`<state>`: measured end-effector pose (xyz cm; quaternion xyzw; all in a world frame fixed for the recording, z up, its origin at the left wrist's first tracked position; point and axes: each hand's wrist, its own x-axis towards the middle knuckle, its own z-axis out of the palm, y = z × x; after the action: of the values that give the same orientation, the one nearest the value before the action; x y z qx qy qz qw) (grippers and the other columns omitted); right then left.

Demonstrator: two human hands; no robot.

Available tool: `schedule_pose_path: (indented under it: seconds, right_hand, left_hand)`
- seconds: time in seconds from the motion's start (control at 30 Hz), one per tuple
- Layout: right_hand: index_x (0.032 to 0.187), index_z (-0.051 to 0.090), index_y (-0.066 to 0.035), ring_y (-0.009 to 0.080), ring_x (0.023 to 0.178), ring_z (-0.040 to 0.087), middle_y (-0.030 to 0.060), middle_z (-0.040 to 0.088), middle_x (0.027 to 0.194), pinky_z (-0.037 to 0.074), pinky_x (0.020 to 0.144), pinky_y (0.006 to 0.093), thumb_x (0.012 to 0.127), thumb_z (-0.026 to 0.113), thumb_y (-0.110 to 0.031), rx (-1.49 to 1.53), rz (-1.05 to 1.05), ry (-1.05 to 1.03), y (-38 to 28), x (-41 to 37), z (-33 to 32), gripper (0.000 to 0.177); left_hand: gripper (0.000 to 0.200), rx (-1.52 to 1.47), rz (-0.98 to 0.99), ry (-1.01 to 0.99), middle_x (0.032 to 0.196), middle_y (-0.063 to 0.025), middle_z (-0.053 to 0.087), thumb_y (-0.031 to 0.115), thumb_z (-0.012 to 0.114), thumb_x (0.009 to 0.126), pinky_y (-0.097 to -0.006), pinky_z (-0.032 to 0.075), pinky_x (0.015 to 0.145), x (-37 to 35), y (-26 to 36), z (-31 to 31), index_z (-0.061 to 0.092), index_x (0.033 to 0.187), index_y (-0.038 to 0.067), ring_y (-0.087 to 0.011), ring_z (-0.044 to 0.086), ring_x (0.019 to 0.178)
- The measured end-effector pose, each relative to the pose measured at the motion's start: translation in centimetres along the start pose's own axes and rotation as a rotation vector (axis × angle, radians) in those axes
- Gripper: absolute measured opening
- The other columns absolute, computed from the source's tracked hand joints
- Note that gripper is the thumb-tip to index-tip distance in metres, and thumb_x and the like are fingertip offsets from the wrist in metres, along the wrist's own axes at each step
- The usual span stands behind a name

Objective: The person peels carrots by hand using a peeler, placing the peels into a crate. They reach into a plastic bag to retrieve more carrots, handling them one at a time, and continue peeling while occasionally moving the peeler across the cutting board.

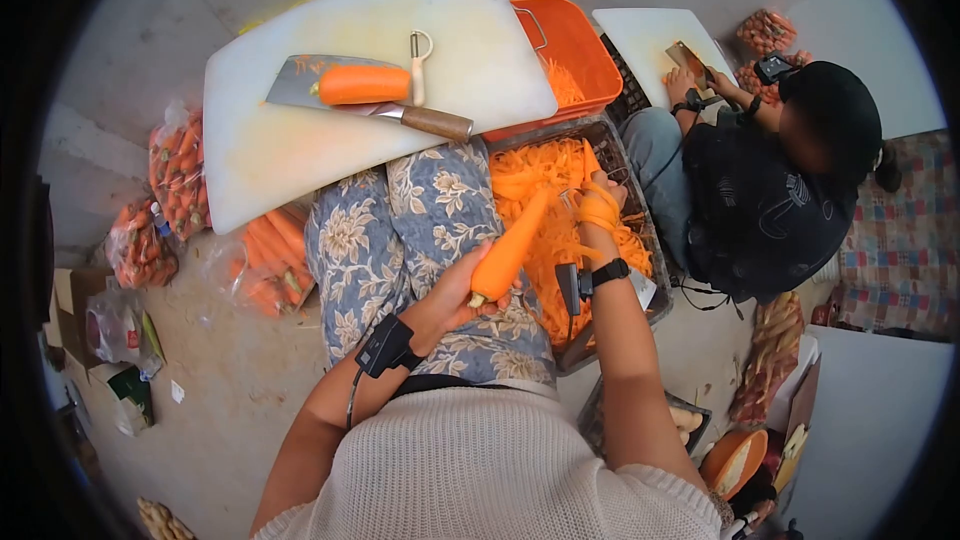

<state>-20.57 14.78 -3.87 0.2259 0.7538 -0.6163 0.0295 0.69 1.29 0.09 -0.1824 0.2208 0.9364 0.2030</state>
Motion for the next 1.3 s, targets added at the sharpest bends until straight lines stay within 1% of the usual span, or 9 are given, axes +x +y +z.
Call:
schedule_pose_path:
  seconds: [0.07,0.2,0.3,0.4,0.67,1.0,1.13,1.23,1.3]
  right_hand:
    - [0.084,0.046,-0.002,0.0122,0.044,0.04,0.0073,0.049,0.067,0.033,0.04,0.0236,0.08,0.051,-0.011,0.078,-0.053,-0.11,-0.4,-1.4,-0.6,0.011]
    - [0.1,0.046,0.002,0.0103,0.066,0.047,0.0078,0.05,0.092,0.041,0.059,0.0241,0.081,0.051,-0.011,0.136,-0.314,-0.283,-0.8,-8.5,-1.1,0.023]
    - [0.086,0.042,-0.003,0.0125,0.068,0.045,0.0057,0.048,0.083,0.041,0.062,0.0281,0.081,0.052,-0.011,0.136,-0.535,-0.389,0.1,-13.3,-0.4,0.014]
    - [0.085,0.041,-0.003,0.0139,0.071,0.045,0.0062,0.046,0.083,0.04,0.064,0.029,0.08,0.054,-0.012,0.03,-0.373,-0.444,-0.4,-15.1,-0.1,0.017]
    - [0.082,0.04,-0.002,0.0161,0.072,0.046,0.0076,0.045,0.081,0.041,0.065,0.0298,0.078,0.055,-0.016,-0.15,-0.384,-0.407,-0.2,-14.5,0.4,0.02]
    - [0.077,0.042,-0.001,0.0152,0.066,0.046,0.0068,0.045,0.074,0.041,0.059,0.0304,0.076,0.054,-0.018,-0.248,-0.215,-0.308,-1.1,-12.4,1.6,0.022]
    - [0.075,0.042,0.0,0.0151,0.06,0.046,0.0062,0.045,0.07,0.04,0.055,0.0305,0.075,0.055,-0.019,-0.383,-0.218,-0.299,0.9,-8.5,1.9,0.023]
    - [0.071,0.042,0.0,0.0154,0.053,0.046,0.0068,0.046,0.063,0.039,0.048,0.0307,0.075,0.055,-0.021,-0.232,-0.372,-0.276,1.4,-7.8,2.2,0.025]
    - [0.077,0.046,0.001,0.0152,0.055,0.047,0.0072,0.051,0.069,0.041,0.052,0.0297,0.077,0.053,-0.021,-0.187,-0.153,-0.343,1.3,-6.5,2.1,0.023]
  left_hand:
    - [0.049,-0.015,0.015,0.019,0.08,-0.0084,0.058,0.049,0.026,0.094,-0.0231,0.039,0.041,0.1,-0.2,0.4,0.043,0.111,0.007,-0.0146,0.056,0.055]
    - [0.054,0.001,0.006,0.072,0.083,-0.0079,0.059,0.056,0.026,0.091,-0.0227,0.039,0.042,0.5,-0.7,-0.2,0.046,0.108,0.008,-0.0149,0.056,0.056]
    - [0.053,0.033,0.001,0.089,0.079,-0.0056,0.058,0.056,0.027,0.091,-0.0225,0.04,0.043,0.4,-0.7,0.3,0.047,0.105,0.01,-0.0136,0.055,0.055]
    - [0.048,0.033,0.022,0.126,0.076,-0.0038,0.057,0.055,0.029,0.091,-0.0217,0.041,0.043,0.0,-0.5,1.0,0.048,0.103,0.012,-0.0125,0.054,0.053]
    - [0.037,0.055,0.056,0.165,0.074,-0.0008,0.056,0.049,0.035,0.092,-0.0196,0.043,0.043,0.4,-0.4,0.7,0.047,0.1,0.014,-0.0096,0.052,0.051]
    - [0.034,0.05,0.1,0.183,0.067,-0.0035,0.053,0.044,0.036,0.093,-0.0202,0.029,0.032,0.3,-0.9,0.6,0.044,0.099,0.011,-0.0113,0.047,0.043]
    - [0.033,0.095,0.095,0.126,0.067,-0.0048,0.051,0.041,0.036,0.093,-0.0197,0.029,0.032,0.4,-1.0,0.3,0.043,0.1,0.009,-0.0113,0.047,0.042]
    - [0.031,0.056,0.051,0.1,0.069,-0.0059,0.051,0.039,0.036,0.093,-0.0191,0.03,0.032,0.6,-0.7,-0.2,0.043,0.1,0.009,-0.0109,0.046,0.042]
    - [0.031,0.04,0.032,0.099,0.07,-0.0063,0.051,0.039,0.037,0.093,-0.0191,0.03,0.031,0.7,-0.6,-0.1,0.043,0.101,0.009,-0.0108,0.046,0.042]
